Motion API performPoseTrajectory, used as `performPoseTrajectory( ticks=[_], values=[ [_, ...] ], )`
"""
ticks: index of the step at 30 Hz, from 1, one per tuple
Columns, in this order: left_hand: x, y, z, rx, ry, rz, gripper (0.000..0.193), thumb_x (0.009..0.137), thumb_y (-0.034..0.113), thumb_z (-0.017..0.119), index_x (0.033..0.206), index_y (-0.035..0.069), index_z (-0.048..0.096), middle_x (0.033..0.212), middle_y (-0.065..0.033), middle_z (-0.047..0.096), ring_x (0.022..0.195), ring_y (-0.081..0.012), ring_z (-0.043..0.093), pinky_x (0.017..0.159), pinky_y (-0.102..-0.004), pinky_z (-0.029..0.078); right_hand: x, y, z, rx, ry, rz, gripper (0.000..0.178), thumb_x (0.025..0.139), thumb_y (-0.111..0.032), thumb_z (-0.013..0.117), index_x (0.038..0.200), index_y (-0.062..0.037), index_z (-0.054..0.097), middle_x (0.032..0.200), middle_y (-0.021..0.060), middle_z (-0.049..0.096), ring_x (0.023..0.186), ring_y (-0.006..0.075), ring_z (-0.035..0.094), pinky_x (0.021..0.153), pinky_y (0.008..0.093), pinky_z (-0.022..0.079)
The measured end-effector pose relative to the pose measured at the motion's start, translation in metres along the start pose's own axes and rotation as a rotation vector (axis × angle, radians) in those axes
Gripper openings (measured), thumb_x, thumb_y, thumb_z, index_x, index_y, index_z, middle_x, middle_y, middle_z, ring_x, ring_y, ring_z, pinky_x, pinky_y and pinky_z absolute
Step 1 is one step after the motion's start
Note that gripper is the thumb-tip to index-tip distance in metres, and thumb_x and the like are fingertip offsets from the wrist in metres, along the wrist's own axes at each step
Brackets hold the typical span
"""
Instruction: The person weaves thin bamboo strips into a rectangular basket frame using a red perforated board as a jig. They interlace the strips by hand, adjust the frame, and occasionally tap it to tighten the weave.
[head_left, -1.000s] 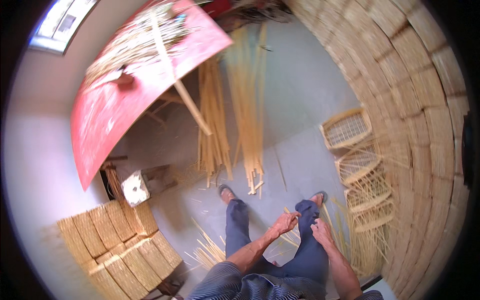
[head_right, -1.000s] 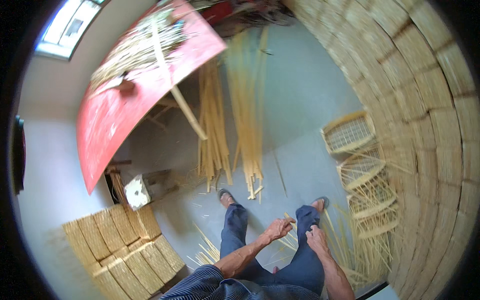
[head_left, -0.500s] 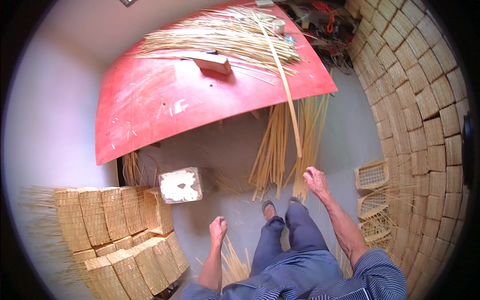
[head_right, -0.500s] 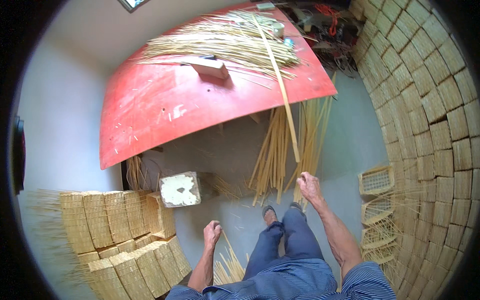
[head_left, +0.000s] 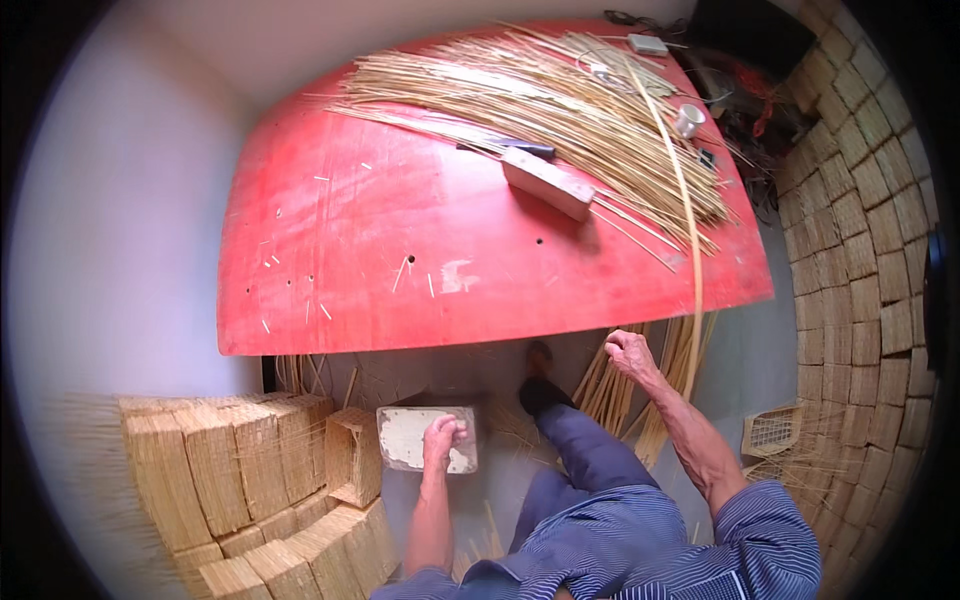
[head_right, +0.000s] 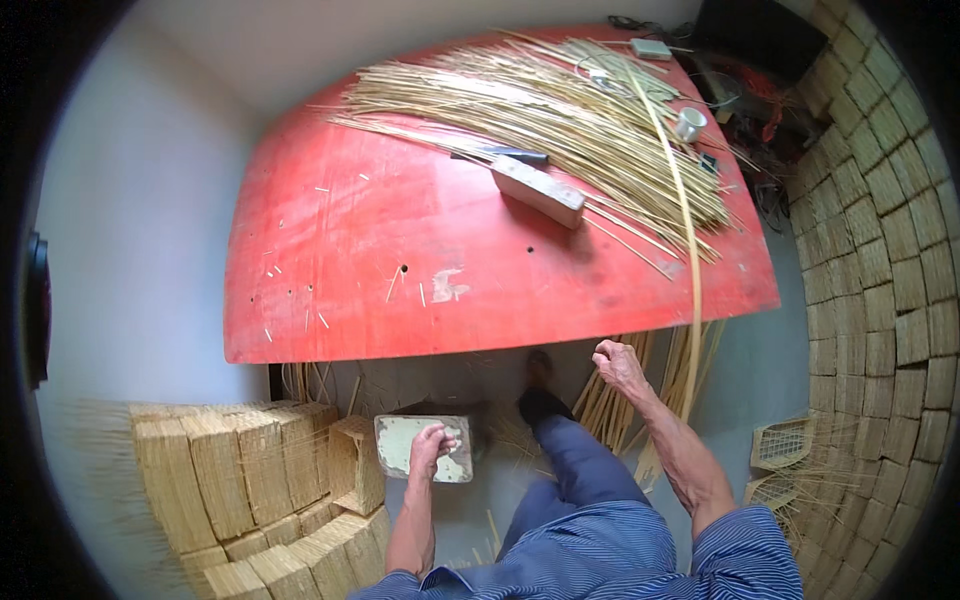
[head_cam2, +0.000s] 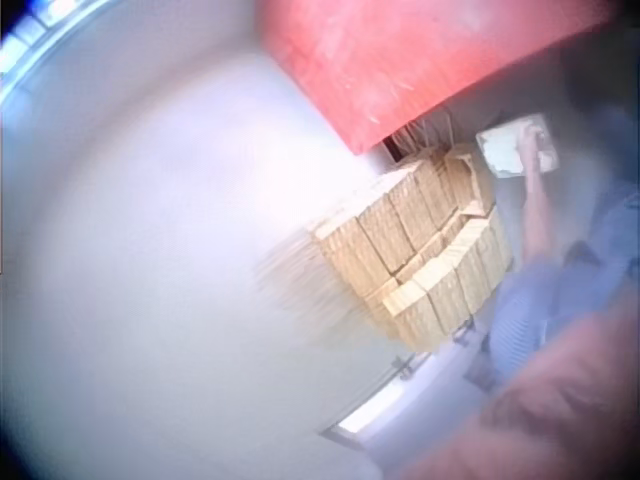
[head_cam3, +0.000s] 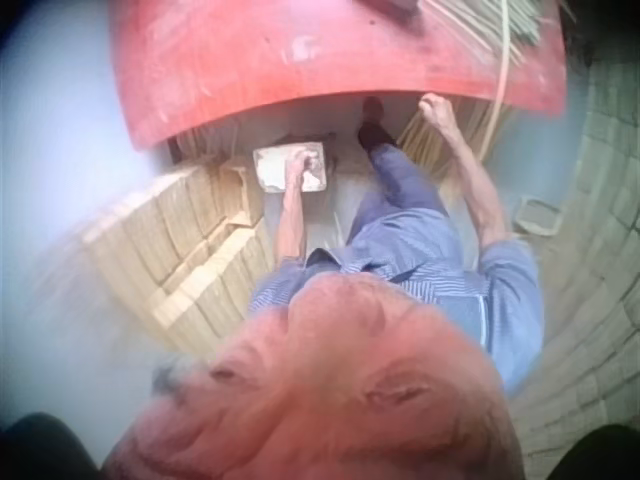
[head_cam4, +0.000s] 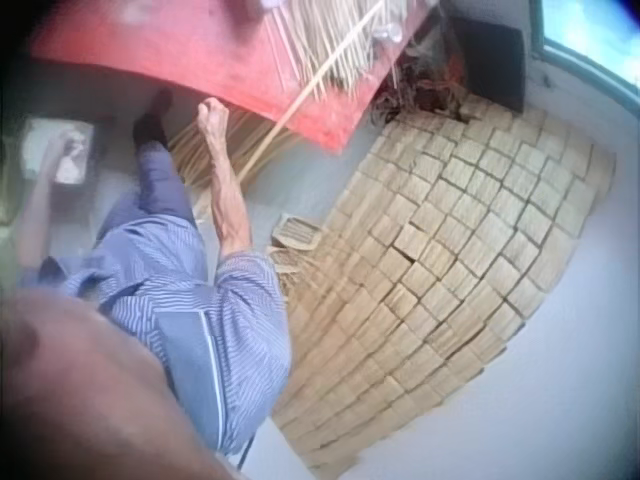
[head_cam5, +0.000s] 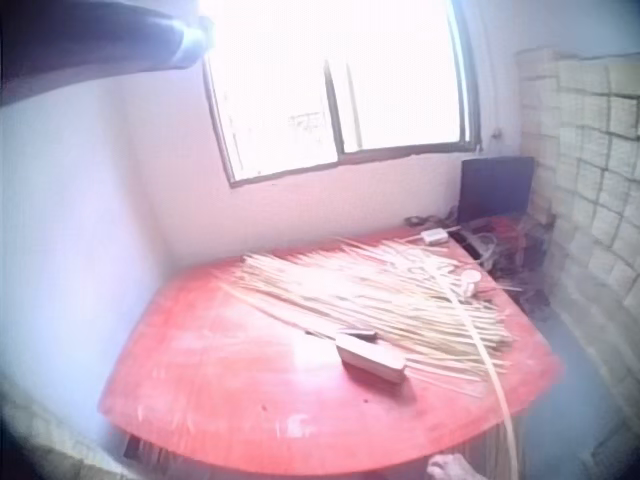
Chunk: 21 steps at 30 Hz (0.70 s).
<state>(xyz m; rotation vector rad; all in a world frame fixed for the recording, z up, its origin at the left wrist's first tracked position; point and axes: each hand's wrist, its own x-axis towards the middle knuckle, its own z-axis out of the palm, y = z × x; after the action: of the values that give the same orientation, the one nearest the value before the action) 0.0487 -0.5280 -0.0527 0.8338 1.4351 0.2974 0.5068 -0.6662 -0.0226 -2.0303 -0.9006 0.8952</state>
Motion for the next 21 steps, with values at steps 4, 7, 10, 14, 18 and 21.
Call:
performPoseTrajectory(
  ticks=[4,7,10,14,18,21],
  values=[
    [0.084,0.080,-0.021,0.076,0.061,0.104,0.031,0.095,0.015,0.056,0.123,0.002,0.059,0.092,-0.0111,0.072,0.073,-0.0170,0.071,0.062,-0.0281,0.055,0.081,-0.069,0.015,-0.108,-0.035,-0.105,0.018,0.085,-0.013,0.062,0.094,0.0023,0.066,0.081,0.0234,0.067,0.077,0.0381,0.068,0.070,0.0431,0.053],
    [0.106,0.141,-0.035,0.087,0.071,0.037,0.028,0.096,0.017,0.058,0.121,0.003,0.061,0.093,-0.0099,0.072,0.073,-0.0165,0.071,0.062,-0.0270,0.055,0.135,-0.107,0.029,-0.172,-0.032,-0.230,0.018,0.084,-0.010,0.065,0.096,0.0024,0.064,0.081,0.0235,0.066,0.076,0.0393,0.067,0.068,0.0449,0.052],
    [0.133,0.196,-0.055,0.113,0.036,0.009,0.029,0.096,0.019,0.059,0.121,0.004,0.062,0.094,-0.0089,0.072,0.074,-0.0158,0.071,0.062,-0.0265,0.055,0.196,-0.139,0.040,-0.247,0.010,-0.357,0.017,0.084,-0.010,0.064,0.096,0.0017,0.063,0.080,0.0228,0.065,0.075,0.0395,0.066,0.067,0.0463,0.051],
    [0.177,0.247,-0.089,0.188,0.024,0.049,0.029,0.095,0.020,0.060,0.120,0.004,0.061,0.093,-0.0082,0.072,0.072,-0.0145,0.070,0.062,-0.0269,0.054,0.240,-0.199,0.047,-0.189,0.032,-0.369,0.018,0.084,-0.012,0.063,0.094,0.0022,0.061,0.078,0.0236,0.064,0.074,0.0412,0.064,0.067,0.0480,0.051],
    [0.234,0.276,-0.133,0.321,-0.052,0.005,0.022,0.088,0.017,0.063,0.103,0.002,0.069,0.082,-0.0095,0.072,0.067,-0.0154,0.068,0.054,-0.0273,0.050,0.218,-0.187,0.058,-0.414,-0.125,-0.178,0.024,0.079,-0.021,0.064,0.079,0.0024,0.061,0.071,0.0290,0.060,0.072,0.0457,0.063,0.065,0.0518,0.050],
    [0.292,0.295,-0.171,0.839,-0.060,-0.003,0.015,0.079,0.018,0.069,0.071,0.006,0.072,0.068,-0.0098,0.070,0.057,-0.0167,0.067,0.050,-0.0312,0.049,0.169,-0.158,0.054,-0.541,-0.211,-0.029,0.025,0.078,-0.021,0.064,0.071,0.0028,0.061,0.071,0.0287,0.060,0.071,0.0453,0.063,0.065,0.0524,0.051]
  ],
)
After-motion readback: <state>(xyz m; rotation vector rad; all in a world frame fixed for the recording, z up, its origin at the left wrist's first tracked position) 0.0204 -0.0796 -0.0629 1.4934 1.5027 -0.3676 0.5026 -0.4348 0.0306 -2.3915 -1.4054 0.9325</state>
